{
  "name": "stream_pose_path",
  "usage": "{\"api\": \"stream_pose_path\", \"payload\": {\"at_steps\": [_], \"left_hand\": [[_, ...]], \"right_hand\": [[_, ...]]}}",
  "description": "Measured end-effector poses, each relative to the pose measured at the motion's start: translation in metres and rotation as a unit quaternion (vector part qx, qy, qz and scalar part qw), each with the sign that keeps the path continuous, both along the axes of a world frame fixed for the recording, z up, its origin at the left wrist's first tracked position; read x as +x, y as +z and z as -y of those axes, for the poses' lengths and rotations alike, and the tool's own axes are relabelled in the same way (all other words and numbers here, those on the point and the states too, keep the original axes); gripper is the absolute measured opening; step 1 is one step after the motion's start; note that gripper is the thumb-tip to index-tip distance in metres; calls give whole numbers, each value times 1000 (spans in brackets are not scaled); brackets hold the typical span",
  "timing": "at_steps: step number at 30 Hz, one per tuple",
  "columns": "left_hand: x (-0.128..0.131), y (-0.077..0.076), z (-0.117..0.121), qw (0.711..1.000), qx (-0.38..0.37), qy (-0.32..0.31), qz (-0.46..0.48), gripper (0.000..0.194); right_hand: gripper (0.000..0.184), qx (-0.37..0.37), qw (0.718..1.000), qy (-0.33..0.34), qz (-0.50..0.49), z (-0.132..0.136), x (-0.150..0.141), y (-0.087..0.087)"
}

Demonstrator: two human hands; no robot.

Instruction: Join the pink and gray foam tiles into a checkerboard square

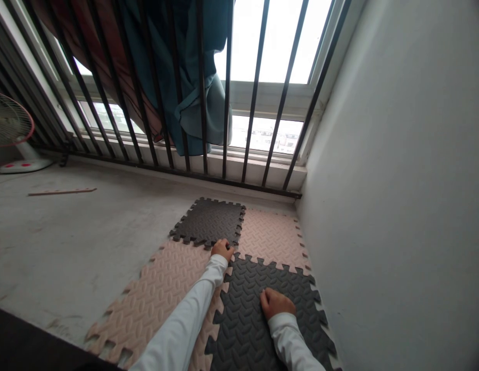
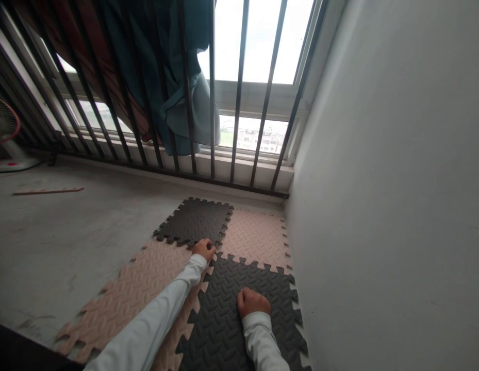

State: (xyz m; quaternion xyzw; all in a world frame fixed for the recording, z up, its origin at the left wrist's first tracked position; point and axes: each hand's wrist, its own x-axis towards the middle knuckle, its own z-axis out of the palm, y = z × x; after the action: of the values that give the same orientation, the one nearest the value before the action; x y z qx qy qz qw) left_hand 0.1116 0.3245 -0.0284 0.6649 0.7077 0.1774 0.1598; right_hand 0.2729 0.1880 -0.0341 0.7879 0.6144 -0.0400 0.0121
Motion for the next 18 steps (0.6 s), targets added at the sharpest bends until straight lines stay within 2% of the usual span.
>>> {"api": "stream_pose_path", "payload": {"at_steps": [12, 18], "left_hand": [[-4, -4, 7, 998, -22, -39, -43, 20], [-2, -1, 11, 993, -32, -60, -99, 24]], "right_hand": [[32, 3, 1000, 2, -7, 0, 0, 0], [32, -4, 1000, 5, -5, 0, 1, 1]]}}
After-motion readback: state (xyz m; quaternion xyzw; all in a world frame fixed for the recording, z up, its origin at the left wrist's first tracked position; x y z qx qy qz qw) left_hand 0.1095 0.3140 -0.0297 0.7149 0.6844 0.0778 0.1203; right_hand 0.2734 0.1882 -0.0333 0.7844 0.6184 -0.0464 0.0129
